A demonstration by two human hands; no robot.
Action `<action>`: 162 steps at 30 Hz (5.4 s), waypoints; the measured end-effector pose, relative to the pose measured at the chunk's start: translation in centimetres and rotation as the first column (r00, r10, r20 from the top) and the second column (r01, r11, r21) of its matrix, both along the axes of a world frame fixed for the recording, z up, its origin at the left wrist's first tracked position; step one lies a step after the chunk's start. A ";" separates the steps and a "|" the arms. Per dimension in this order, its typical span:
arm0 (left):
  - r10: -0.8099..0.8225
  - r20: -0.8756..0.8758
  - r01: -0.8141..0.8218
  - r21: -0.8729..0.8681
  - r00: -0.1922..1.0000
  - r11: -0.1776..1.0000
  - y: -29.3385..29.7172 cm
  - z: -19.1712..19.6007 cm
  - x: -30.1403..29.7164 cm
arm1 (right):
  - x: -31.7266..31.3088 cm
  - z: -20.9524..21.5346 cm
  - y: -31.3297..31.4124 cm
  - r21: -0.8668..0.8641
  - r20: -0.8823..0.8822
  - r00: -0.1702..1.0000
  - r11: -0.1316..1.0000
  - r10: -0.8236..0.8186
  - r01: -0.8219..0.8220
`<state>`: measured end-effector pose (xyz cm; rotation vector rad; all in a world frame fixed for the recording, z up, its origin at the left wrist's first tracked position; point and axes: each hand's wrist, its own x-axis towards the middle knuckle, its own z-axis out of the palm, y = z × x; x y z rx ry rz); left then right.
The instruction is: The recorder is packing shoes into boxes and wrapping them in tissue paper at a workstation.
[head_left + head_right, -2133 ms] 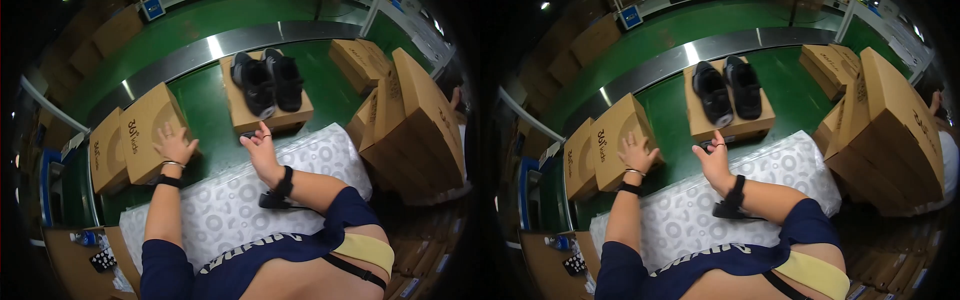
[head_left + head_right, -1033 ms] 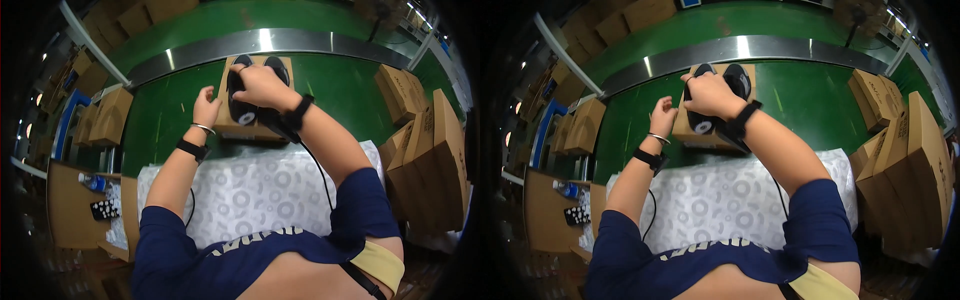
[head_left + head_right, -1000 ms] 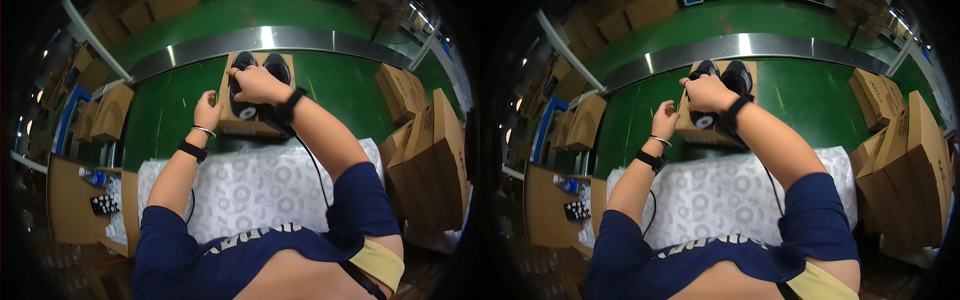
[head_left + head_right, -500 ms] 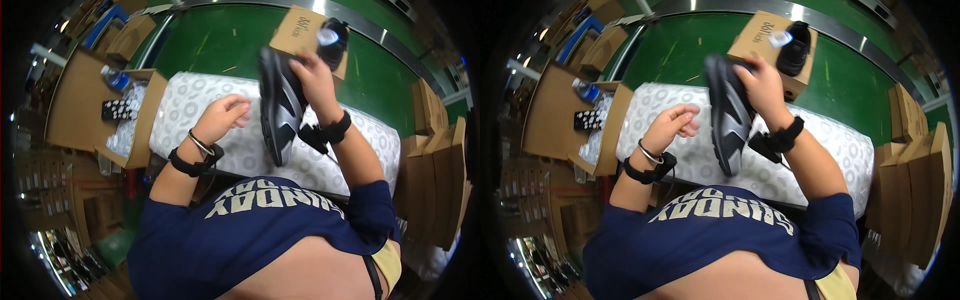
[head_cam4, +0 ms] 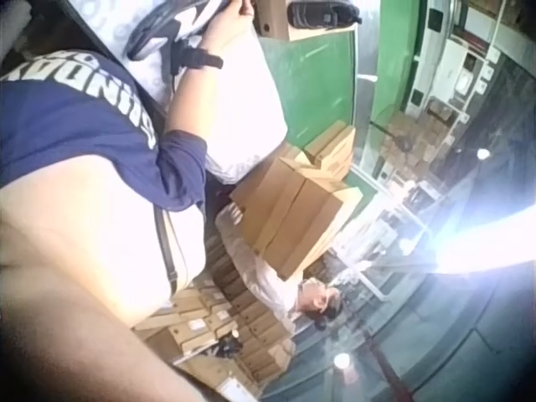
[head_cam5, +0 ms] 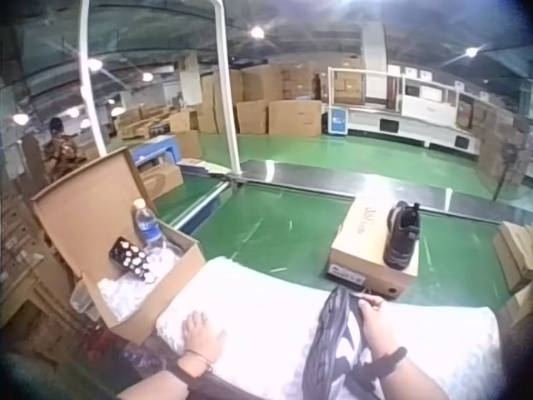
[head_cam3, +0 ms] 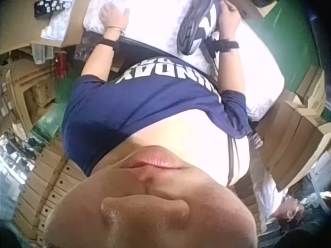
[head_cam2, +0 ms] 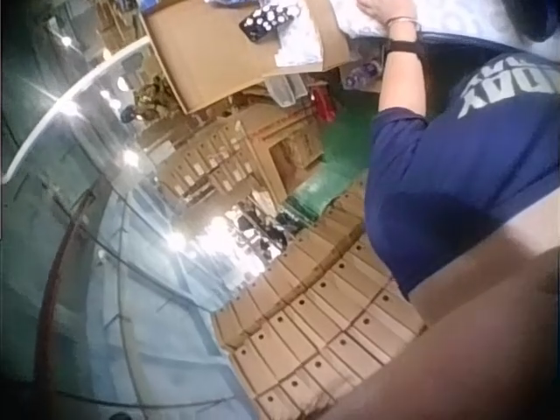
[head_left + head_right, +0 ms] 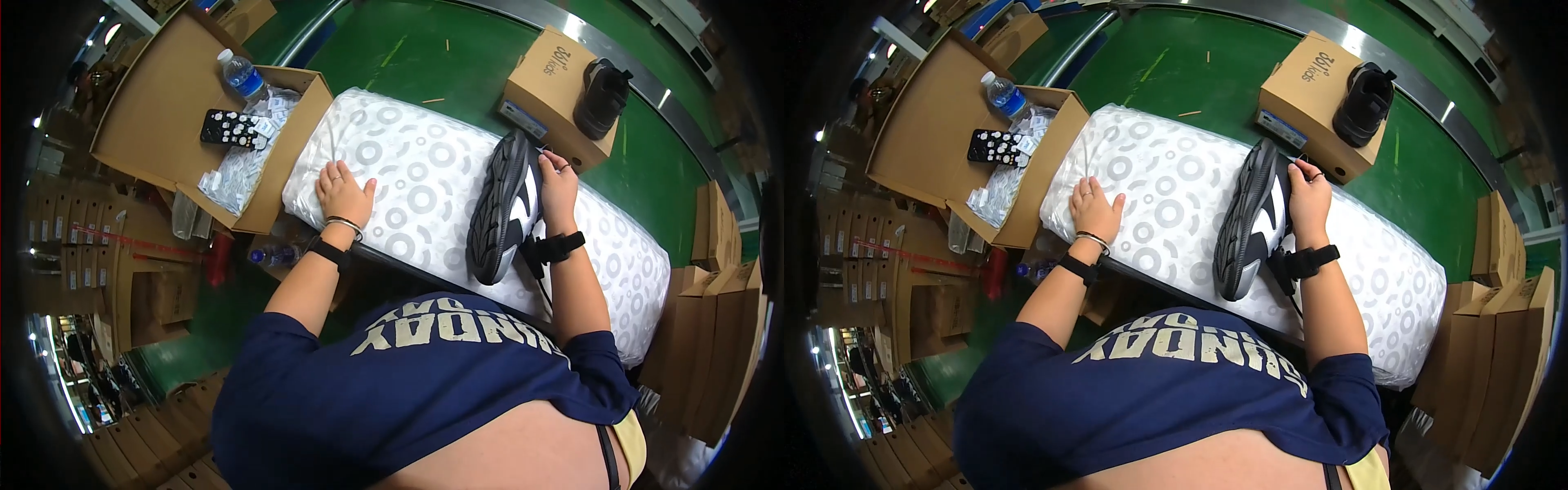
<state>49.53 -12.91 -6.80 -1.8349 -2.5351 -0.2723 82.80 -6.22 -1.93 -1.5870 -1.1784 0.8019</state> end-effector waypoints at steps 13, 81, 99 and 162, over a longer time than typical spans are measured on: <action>-0.973 0.197 0.944 0.281 0.121 0.175 0.5 22.6 17.2 | 2.3 13.7 -1.0 0.123 -0.476 0.827 0.954 0.299 -0.274; 0.233 0.869 0.563 0.061 -0.436 0.825 6.4 15.9 16.8 | 9.9 16.3 -6.3 0.696 0.324 0.924 0.713 -0.206 -0.085; 0.051 0.991 0.714 0.051 -0.122 0.698 23.2 10.2 18.2 | 12.1 2.9 8.7 0.199 0.797 0.544 0.965 -0.261 0.170; -0.299 -0.278 0.287 -0.084 0.913 0.954 29.1 17.1 -4.7 | 6.5 2.0 8.3 -0.149 0.905 0.290 0.870 0.312 -0.470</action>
